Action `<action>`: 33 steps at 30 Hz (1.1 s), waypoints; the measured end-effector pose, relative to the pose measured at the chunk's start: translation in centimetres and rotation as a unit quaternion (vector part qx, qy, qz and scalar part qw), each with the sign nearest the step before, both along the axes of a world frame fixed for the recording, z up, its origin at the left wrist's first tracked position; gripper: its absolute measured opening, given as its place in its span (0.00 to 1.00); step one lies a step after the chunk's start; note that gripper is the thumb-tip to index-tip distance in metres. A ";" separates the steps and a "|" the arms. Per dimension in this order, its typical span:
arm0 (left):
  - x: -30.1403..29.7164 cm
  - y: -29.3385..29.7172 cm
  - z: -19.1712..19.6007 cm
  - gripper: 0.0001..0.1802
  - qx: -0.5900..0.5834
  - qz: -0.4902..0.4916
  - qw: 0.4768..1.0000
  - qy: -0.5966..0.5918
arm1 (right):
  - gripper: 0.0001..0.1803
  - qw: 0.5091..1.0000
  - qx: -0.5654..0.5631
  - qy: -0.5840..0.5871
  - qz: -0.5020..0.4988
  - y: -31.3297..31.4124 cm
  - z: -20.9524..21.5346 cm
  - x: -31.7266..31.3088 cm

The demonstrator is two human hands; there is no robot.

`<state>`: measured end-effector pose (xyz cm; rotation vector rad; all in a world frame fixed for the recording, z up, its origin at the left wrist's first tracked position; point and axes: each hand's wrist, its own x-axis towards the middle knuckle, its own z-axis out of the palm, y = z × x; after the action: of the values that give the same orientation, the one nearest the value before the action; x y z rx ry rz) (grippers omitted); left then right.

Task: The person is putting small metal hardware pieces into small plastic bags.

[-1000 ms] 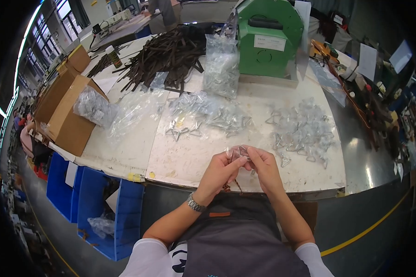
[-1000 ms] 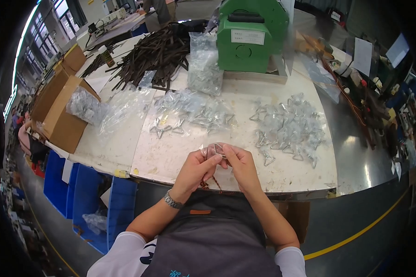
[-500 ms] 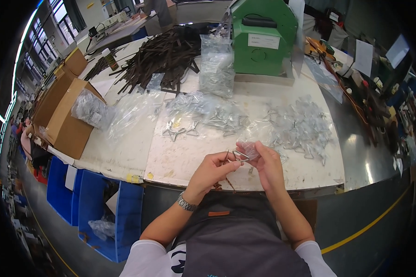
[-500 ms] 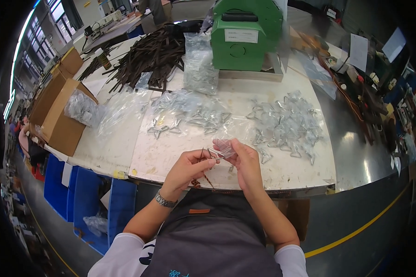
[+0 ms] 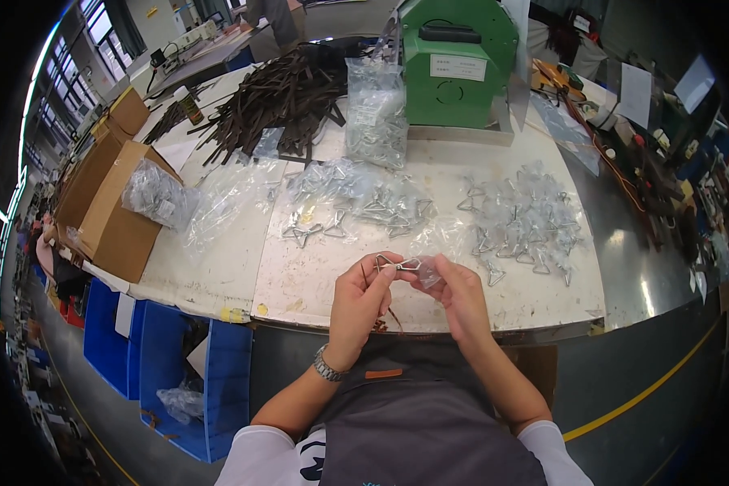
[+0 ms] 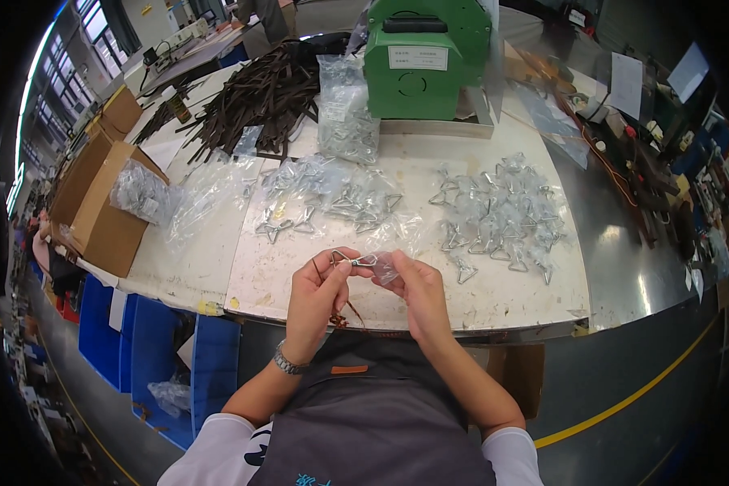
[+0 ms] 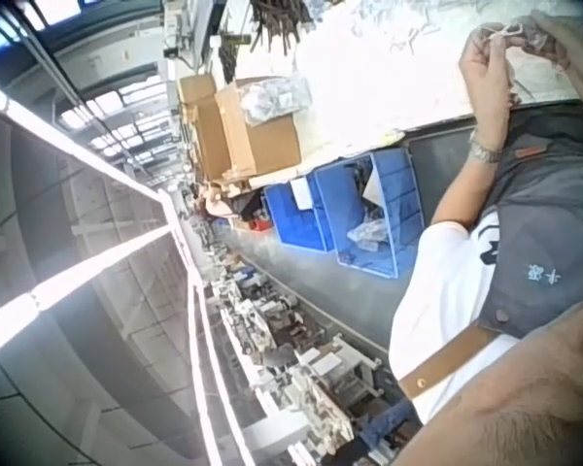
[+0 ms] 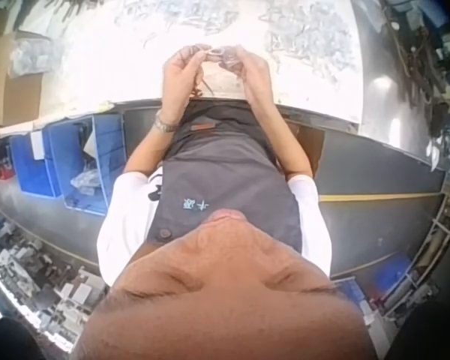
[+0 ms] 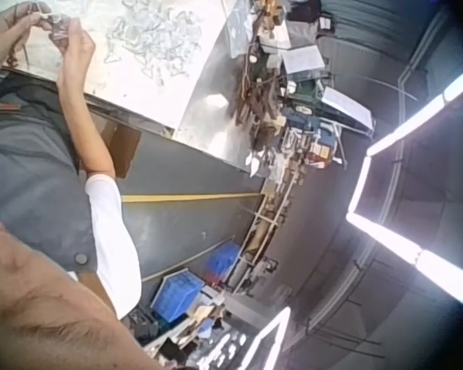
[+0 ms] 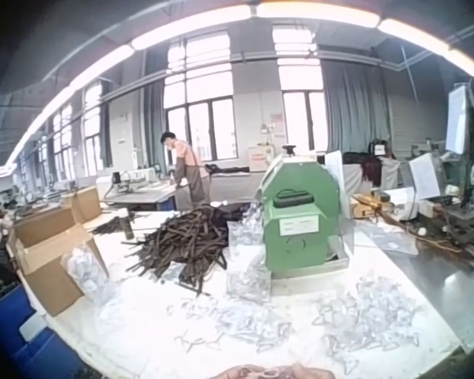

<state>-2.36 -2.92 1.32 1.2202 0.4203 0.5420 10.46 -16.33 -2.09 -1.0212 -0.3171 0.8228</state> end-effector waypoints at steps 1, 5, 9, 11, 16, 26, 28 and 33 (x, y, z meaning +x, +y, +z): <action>0.1 -0.3 0.0 0.10 0.019 -0.005 1.000 0.021 | 0.21 1.000 0.000 0.000 0.000 0.0 0.1 -0.3; 0.5 -0.9 -1.7 0.10 0.243 0.020 0.967 0.066 | 0.21 1.000 0.021 -0.006 0.001 0.4 1.1 -1.7; 0.6 -1.0 -1.7 0.11 0.138 -0.044 0.986 0.081 | 0.22 0.999 0.027 -0.006 0.035 0.3 -0.4 -2.2; 0.8 -0.6 -1.6 0.11 0.145 -0.064 0.984 0.078 | 0.21 0.999 0.031 0.001 0.038 0.4 -0.8 -1.8; -0.9 2.3 0.7 0.12 0.093 -0.057 0.991 0.074 | 0.19 0.998 0.055 0.029 -0.014 0.5 0.7 -1.0; -0.1 2.0 -0.3 0.06 0.124 -0.147 0.979 0.071 | 0.15 0.943 -0.043 -0.031 0.328 -1.9 2.0 1.1; -0.4 1.3 -0.7 0.06 0.207 -0.103 0.970 0.074 | 0.13 0.936 -0.090 -0.094 0.328 -1.8 3.0 0.8; 0.2 0.4 -1.9 0.05 0.200 -0.035 0.979 0.031 | 0.10 0.854 -0.194 -0.463 0.135 -1.2 2.3 -1.9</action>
<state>-2.19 -2.50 -0.54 1.6358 0.3270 0.5449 8.59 -17.54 0.26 -1.7568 -1.1765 0.5926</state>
